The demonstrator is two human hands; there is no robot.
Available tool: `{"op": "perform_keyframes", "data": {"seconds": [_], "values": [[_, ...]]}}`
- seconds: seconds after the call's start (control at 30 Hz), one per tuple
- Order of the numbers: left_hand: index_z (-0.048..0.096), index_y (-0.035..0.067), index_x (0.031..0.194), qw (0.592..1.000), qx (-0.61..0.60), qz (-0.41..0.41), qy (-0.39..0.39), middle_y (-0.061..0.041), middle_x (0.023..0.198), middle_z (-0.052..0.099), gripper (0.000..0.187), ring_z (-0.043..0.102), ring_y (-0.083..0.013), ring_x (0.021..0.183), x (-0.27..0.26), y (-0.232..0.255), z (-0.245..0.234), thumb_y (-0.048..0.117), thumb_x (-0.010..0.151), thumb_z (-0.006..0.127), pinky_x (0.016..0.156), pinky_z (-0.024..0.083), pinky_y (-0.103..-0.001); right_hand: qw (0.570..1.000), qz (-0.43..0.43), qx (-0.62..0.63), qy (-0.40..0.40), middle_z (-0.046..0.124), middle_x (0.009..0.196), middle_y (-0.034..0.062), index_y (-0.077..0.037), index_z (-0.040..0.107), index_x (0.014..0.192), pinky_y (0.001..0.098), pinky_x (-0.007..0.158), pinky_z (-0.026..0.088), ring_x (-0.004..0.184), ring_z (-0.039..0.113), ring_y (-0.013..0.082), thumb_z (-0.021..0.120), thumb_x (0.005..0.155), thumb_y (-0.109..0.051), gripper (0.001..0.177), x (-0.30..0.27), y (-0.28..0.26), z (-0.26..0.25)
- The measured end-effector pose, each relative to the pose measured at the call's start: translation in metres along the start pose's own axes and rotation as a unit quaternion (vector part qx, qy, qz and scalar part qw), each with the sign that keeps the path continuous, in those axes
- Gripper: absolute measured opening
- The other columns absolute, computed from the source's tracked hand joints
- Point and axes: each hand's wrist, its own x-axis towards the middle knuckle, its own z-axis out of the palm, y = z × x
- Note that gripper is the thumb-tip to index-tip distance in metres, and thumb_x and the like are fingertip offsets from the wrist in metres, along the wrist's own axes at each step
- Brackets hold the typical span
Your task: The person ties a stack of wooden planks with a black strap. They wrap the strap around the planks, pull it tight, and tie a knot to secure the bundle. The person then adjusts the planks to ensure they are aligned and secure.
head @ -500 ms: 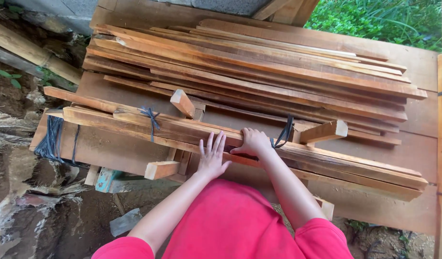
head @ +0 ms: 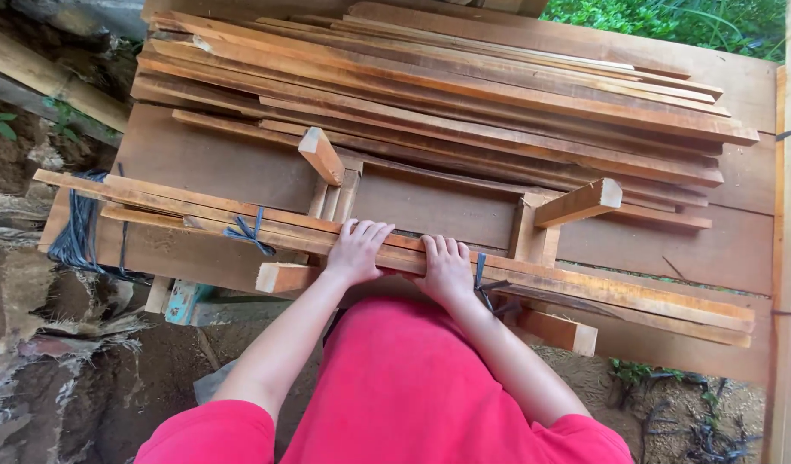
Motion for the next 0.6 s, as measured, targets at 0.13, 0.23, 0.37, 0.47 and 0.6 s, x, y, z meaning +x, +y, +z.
{"op": "perform_keyframes", "data": {"seconds": [0.13, 0.23, 0.37, 0.47, 0.6], "values": [[0.051, 0.025, 0.143, 1.000, -0.001, -0.005, 0.013, 0.006, 0.130, 0.058, 0.100, 0.052, -0.0151, 0.122, 0.001, -0.005, 0.009, 0.042, 0.048, 0.076, 0.110, 0.035, -0.045, 0.998, -0.010, 0.032, -0.048, 0.063, 0.117, -0.0005, -0.023, 0.053, 0.135, 0.0397, 0.097, 0.047, 0.115, 0.061, 0.0221, 0.082, 0.056, -0.066, 0.095, 0.019, 0.012, -0.002], [0.057, 0.023, 0.136, 0.997, 0.002, 0.008, 0.077, 0.004, 0.120, 0.060, 0.093, 0.057, -0.0162, 0.113, -0.005, -0.003, 0.006, 0.045, 0.047, 0.075, 0.103, 0.038, -0.042, 0.998, -0.006, 0.031, -0.051, 0.065, 0.112, -0.0002, -0.021, 0.058, 0.127, 0.0384, 0.094, 0.049, 0.111, 0.064, 0.0211, 0.079, 0.056, -0.069, 0.088, 0.016, 0.010, 0.002], [0.058, 0.024, 0.133, 0.995, 0.004, 0.010, 0.100, 0.005, 0.116, 0.061, 0.091, 0.058, -0.0165, 0.108, -0.007, 0.000, 0.009, 0.039, 0.045, 0.073, 0.098, 0.040, -0.040, 0.999, -0.021, 0.022, -0.010, 0.065, 0.108, 0.0001, -0.019, 0.061, 0.123, 0.0360, 0.094, 0.049, 0.108, 0.065, 0.0199, 0.080, 0.055, -0.070, 0.087, 0.011, 0.012, 0.001], [0.058, 0.024, 0.133, 0.994, 0.013, 0.013, 0.108, 0.004, 0.115, 0.061, 0.092, 0.058, -0.0167, 0.108, -0.005, -0.003, 0.010, 0.044, 0.045, 0.075, 0.097, 0.040, -0.040, 0.999, -0.022, 0.035, -0.012, 0.064, 0.108, -0.0001, -0.019, 0.060, 0.123, 0.0362, 0.092, 0.049, 0.109, 0.064, 0.0199, 0.078, 0.055, -0.070, 0.086, 0.014, 0.012, -0.001], [0.059, 0.022, 0.135, 0.989, 0.021, 0.029, 0.143, 0.002, 0.117, 0.061, 0.090, 0.058, -0.0177, 0.110, -0.005, 0.001, -0.001, 0.042, 0.049, 0.074, 0.097, 0.042, -0.041, 0.999, -0.033, 0.037, -0.004, 0.062, 0.106, -0.0004, -0.020, 0.060, 0.123, 0.0362, 0.091, 0.049, 0.107, 0.063, 0.0192, 0.077, 0.056, -0.067, 0.084, 0.015, 0.017, 0.011]]}}
